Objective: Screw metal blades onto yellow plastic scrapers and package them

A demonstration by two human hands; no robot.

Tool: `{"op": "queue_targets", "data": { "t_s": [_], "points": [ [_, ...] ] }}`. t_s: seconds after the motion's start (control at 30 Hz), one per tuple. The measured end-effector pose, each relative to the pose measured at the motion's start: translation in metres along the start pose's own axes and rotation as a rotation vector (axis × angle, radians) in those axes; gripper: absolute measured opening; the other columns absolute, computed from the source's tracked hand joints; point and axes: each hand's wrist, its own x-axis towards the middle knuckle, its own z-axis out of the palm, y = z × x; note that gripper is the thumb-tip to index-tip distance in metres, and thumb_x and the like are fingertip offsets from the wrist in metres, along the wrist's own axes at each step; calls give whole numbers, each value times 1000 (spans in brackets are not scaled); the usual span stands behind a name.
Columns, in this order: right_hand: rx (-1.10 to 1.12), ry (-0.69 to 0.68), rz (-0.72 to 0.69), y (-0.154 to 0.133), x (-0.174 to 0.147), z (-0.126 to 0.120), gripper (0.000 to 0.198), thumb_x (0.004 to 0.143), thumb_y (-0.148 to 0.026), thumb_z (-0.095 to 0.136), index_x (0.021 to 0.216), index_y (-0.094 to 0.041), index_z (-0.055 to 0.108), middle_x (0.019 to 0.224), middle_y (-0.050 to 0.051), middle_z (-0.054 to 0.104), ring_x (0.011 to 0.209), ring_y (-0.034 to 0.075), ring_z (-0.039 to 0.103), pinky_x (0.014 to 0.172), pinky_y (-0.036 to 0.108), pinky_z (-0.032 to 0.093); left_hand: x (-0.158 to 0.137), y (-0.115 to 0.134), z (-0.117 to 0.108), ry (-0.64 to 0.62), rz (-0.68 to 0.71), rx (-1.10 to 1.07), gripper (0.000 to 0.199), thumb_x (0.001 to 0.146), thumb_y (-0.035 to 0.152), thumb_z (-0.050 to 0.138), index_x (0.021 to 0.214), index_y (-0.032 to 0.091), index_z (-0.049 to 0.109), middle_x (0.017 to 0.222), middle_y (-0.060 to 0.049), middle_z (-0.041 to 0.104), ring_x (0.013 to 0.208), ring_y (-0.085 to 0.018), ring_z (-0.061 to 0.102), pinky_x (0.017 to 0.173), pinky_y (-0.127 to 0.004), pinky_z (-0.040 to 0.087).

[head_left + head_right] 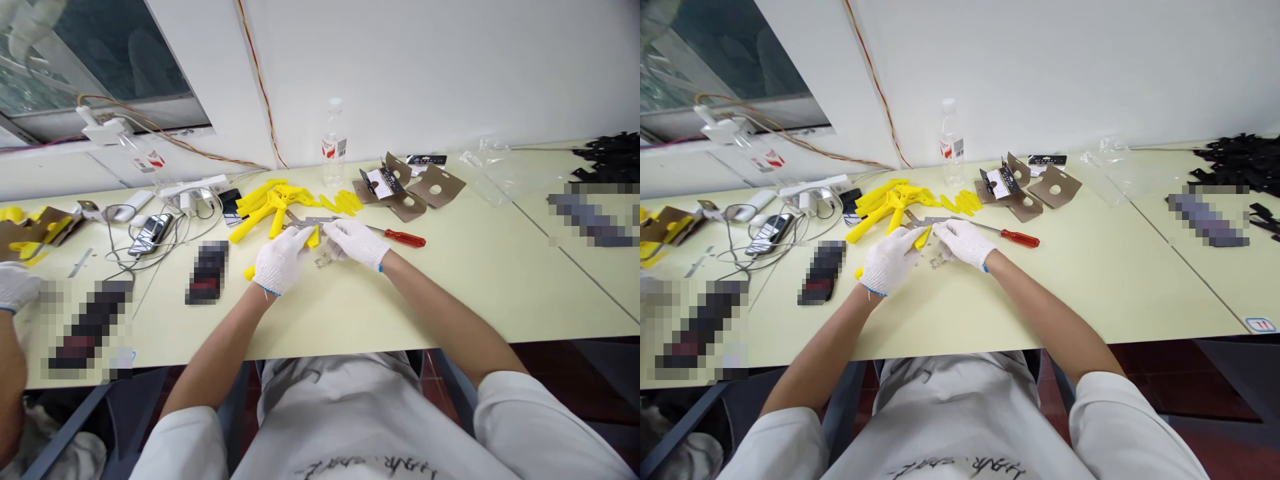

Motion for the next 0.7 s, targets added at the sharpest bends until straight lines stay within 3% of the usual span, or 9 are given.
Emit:
{"op": "queue_targets", "data": {
  "t_s": [0.07, 0.13, 0.2, 0.27, 0.5, 0.7],
  "points": [
    [-188, 59, -30, 3, 0, -7, 25, 113, -35, 65, 115, -17, 82, 110, 14, 85, 98, 26, 76, 91, 35, 58, 3, -4, -10, 57, -65, -119, 37, 109, 34, 62, 138, 25, 83, 115, -11, 77, 101, -26, 72, 89, -35, 59],
    [-367, 46, -56, 6, -1, -12, 20, 108, -21, 65, 111, -18, 85, 116, 13, 85, 104, 28, 75, 96, 36, 55, 6, -10, -20, 105, -232, -257, 27, 105, 40, 67, 111, 19, 84, 92, -8, 75, 86, -23, 68, 79, -33, 56],
    [-509, -16, -74, 7, -2, -11, 23, 104, -14, 65, 109, -18, 86, 116, 12, 85, 105, 28, 75, 96, 35, 53, 7, -13, -27, 88, -403, -394, 30, 103, 44, 69, 87, 18, 75, 71, -5, 66, 70, -20, 61, 66, -30, 49],
    [-543, -71, -63, 7, -2, -6, 22, 104, -16, 65, 108, -18, 87, 114, 11, 86, 102, 28, 75, 92, 35, 52, 8, -15, -30, 53, -495, -510, 36, 102, 45, 68, 76, 20, 65, 61, -3, 60, 61, -17, 54, 60, -29, 43],
    [-604, -103, -8, 1, 9, 15, 27, 106, -36, 70, 94, -19, 87, 102, 16, 85, 82, 27, 73, 71, 37, 48, 8, -11, -30, 43, -515, -679, 32, 97, 44, 68, 75, 22, 58, 58, -2, 58, 59, -15, 51, 60, -29, 44],
    [-709, -103, 28, -5, 16, 21, 29, 109, -27, 63, 112, -15, 88, 106, 21, 85, 86, 29, 76, 73, 37, 51, 8, -12, -30, 47, -537, -670, 32, 93, 46, 72, 77, 22, 59, 61, -2, 63, 59, -16, 55, 59, -29, 44]
  ]
}}
